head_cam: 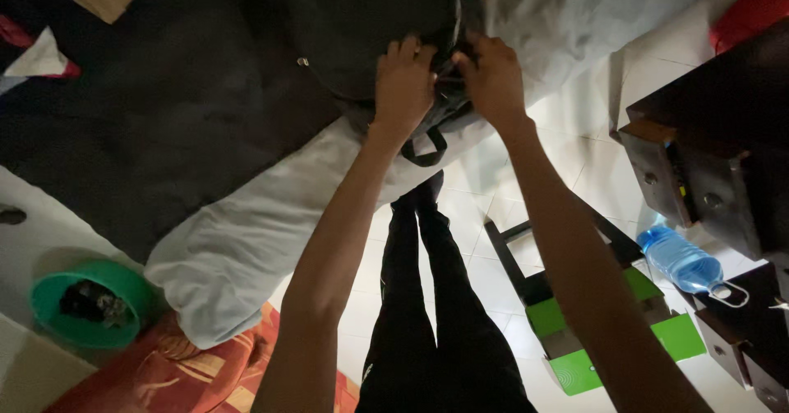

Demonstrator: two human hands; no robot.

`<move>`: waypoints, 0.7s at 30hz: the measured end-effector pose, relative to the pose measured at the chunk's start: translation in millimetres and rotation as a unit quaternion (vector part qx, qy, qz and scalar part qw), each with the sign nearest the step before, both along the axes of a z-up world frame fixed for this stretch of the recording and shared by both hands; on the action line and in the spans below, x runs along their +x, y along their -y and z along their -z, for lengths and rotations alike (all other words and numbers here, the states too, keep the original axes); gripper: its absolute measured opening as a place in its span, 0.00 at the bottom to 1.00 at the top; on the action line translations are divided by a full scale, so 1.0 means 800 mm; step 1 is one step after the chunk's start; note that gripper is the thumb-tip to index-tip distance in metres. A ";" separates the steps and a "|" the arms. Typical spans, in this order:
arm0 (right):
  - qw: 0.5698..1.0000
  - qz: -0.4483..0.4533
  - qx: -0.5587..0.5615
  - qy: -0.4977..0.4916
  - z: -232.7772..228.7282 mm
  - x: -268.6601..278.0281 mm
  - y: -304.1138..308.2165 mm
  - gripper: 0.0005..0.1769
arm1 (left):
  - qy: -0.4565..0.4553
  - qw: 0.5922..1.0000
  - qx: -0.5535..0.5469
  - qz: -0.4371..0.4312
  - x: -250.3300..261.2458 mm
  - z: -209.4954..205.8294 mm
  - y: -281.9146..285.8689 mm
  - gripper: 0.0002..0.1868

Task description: The person packs a black backpack with daily essentials. They place a power bank, a white charger with cable, a black cable, a black pouch, and two small bottles into the bag, then close the zipper.

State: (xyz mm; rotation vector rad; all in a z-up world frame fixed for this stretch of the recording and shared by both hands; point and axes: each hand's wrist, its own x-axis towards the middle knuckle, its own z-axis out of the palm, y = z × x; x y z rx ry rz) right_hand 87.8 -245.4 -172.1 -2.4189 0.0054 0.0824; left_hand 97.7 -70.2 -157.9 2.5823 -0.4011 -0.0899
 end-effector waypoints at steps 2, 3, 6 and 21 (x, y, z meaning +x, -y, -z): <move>1.000 0.022 -0.017 0.010 0.010 0.000 -0.010 0.19 | 0.045 0.999 0.028 0.009 -0.007 0.007 -0.006 0.20; 0.999 0.026 -0.035 0.031 0.013 0.000 -0.013 0.19 | 0.069 0.997 0.038 0.011 -0.012 0.009 -0.009 0.20; 0.997 0.016 -0.045 0.062 0.015 0.000 -0.014 0.14 | 0.090 0.993 0.078 0.027 -0.019 0.009 -0.027 0.24; 0.994 0.091 0.023 0.063 0.018 -0.007 -0.019 0.07 | 0.211 0.948 -0.236 -0.030 0.064 -0.026 -0.138 0.04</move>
